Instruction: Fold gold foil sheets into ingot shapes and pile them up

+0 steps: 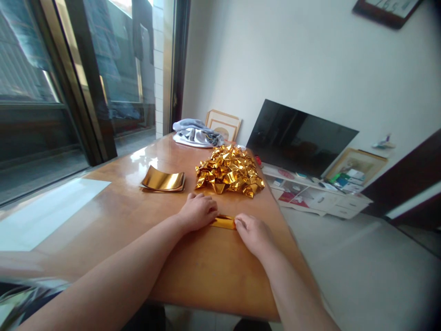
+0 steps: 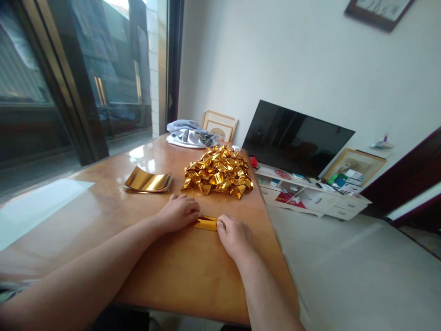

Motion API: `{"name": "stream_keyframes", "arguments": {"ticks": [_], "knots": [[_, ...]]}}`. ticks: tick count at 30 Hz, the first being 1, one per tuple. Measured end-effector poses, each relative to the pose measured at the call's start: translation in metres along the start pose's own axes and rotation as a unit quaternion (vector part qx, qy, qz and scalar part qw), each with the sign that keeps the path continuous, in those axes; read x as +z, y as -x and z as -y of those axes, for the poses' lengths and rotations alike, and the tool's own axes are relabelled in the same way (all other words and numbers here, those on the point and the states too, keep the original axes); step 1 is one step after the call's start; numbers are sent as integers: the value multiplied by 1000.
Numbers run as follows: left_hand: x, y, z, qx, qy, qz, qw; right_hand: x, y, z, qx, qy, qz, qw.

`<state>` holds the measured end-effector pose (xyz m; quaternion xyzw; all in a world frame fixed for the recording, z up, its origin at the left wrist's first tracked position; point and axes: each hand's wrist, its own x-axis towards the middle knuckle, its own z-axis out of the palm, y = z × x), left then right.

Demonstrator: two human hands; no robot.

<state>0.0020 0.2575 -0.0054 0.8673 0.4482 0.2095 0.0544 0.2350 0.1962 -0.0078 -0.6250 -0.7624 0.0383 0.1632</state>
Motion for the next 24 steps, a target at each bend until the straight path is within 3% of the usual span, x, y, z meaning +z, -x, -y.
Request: {"name": "stream_keyframes", "arguments": {"ticks": [6,13,24], "knots": [[2,-2,0,-32,7,4,999,2,-3,-1,-5,-9,-10,1000],[-1,-11,-1,-100,52,58,992,5,-5,-7,-22,-9,-15,1000],[-3,-31,4,-134,118,204,963,6,-6,-9,-19,-24,-11,999]]}}
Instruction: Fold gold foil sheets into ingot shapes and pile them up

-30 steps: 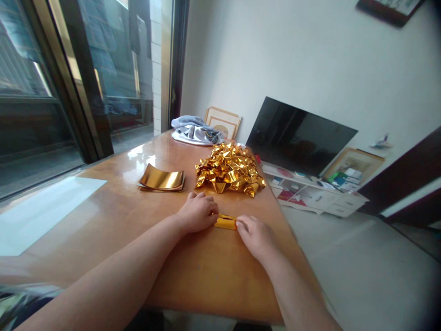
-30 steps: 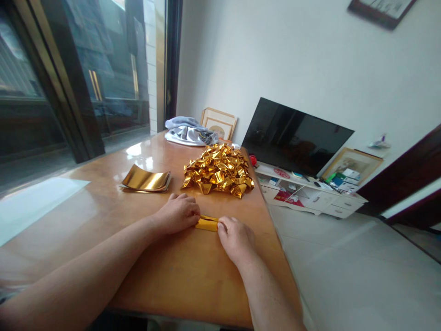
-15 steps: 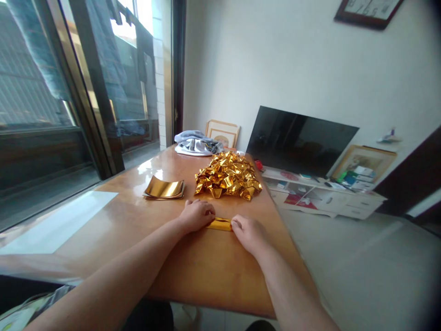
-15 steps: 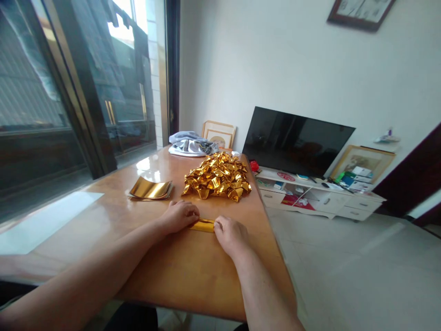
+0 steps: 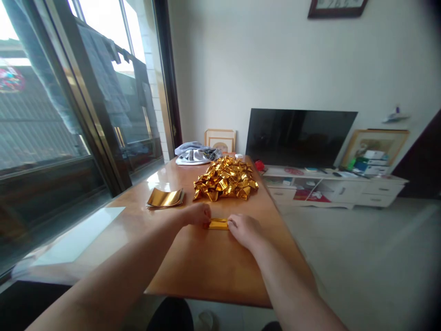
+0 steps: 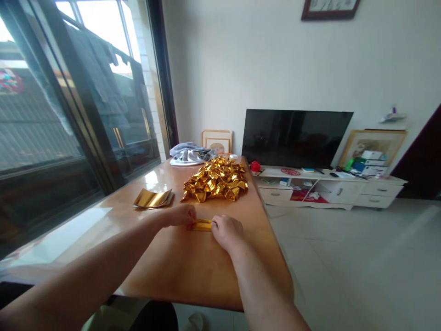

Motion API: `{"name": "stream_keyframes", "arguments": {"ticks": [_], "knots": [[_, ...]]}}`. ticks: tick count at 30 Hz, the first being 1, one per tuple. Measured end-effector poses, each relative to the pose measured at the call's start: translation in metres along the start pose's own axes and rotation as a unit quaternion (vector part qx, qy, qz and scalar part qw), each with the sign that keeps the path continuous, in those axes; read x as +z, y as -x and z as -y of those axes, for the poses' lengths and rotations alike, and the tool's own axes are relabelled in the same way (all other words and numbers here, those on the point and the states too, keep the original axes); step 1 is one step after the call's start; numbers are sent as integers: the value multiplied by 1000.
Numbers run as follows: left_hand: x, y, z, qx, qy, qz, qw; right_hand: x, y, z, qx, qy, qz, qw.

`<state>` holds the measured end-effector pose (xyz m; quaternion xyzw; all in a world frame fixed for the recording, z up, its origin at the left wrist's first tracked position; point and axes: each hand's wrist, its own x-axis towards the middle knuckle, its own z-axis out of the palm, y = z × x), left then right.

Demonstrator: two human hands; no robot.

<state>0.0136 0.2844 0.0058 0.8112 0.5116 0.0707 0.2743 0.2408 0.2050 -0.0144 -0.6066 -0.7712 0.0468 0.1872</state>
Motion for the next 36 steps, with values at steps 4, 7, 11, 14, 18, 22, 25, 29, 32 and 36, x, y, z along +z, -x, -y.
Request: {"name": "stream_keyframes", "arguments": {"ticks": [4,7,11,14,18,22,25,29,32,36], "knots": [[-3,0,-1,6,37,6,999,0,0,0,-4,-12,-12,1000],[-6,7,-2,16,68,-14,997,2,-3,-2,4,-40,-39,998],[-5,19,-3,25,101,-52,993,4,-8,-5,27,-121,-101,987],[-1,27,-6,34,115,-81,990,6,-11,-7,45,-194,-121,973],[6,35,-10,62,124,-140,980,7,-14,-5,73,-311,-117,940],[14,40,-9,153,98,-294,938,5,-16,-1,37,-453,-56,889],[20,43,-6,187,93,-316,926,1,-15,3,0,-512,-38,858],[24,49,-7,174,178,-281,927,-4,-14,6,-8,-529,-43,848],[22,54,-13,117,290,-203,928,-6,-13,7,-3,-549,-36,835],[17,56,-18,76,376,-133,914,-7,-12,5,21,-578,1,816]]}}
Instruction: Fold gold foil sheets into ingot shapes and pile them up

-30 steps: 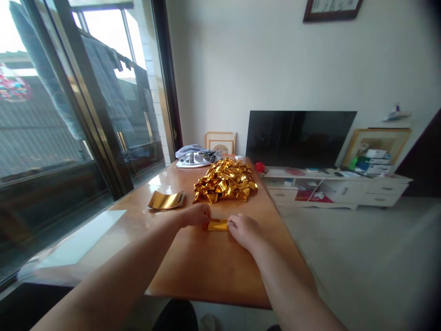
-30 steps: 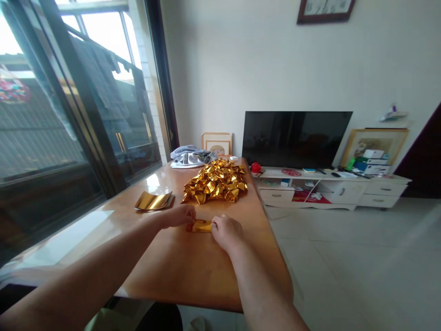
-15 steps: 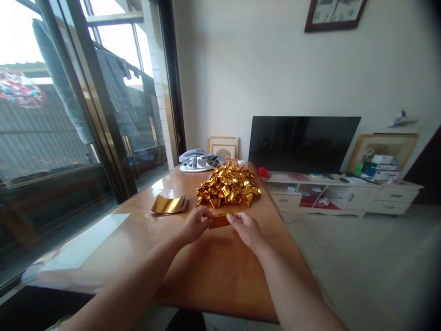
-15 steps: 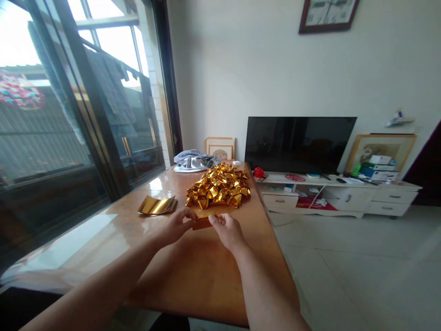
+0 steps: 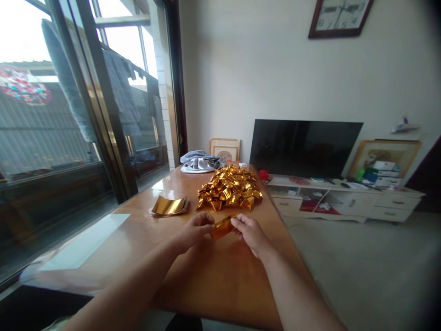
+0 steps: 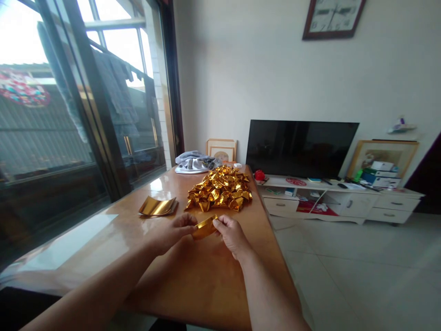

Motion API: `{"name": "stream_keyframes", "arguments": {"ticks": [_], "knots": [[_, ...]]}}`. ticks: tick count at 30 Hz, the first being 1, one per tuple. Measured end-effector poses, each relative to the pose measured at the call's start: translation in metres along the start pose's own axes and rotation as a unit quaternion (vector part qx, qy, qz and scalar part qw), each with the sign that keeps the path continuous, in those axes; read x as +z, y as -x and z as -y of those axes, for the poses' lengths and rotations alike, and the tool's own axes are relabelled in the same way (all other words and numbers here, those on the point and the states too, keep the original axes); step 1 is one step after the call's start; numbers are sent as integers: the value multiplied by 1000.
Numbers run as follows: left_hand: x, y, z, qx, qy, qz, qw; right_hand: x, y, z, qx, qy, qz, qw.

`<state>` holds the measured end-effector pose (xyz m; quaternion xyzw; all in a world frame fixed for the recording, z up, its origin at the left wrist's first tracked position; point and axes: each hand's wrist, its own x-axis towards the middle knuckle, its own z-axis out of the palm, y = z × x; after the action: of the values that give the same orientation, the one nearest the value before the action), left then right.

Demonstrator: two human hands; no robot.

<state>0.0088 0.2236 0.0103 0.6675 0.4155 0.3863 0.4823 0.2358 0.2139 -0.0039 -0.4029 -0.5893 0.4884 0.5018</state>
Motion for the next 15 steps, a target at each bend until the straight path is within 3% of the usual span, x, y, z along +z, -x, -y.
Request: {"name": "stream_keyframes", "arguments": {"ticks": [4,8,12,15], "knots": [[1,-7,11,-12,58,33,998,-1,-3,-10,39,17,-9,999],[4,-15,30,-18,52,21,998,-3,-9,-27,9,121,-66,990],[7,-18,38,0,-28,-40,999,-6,-8,-30,-60,295,-141,943],[8,-17,36,-7,-90,-49,995,-3,-3,-22,-94,368,-118,918]]}}
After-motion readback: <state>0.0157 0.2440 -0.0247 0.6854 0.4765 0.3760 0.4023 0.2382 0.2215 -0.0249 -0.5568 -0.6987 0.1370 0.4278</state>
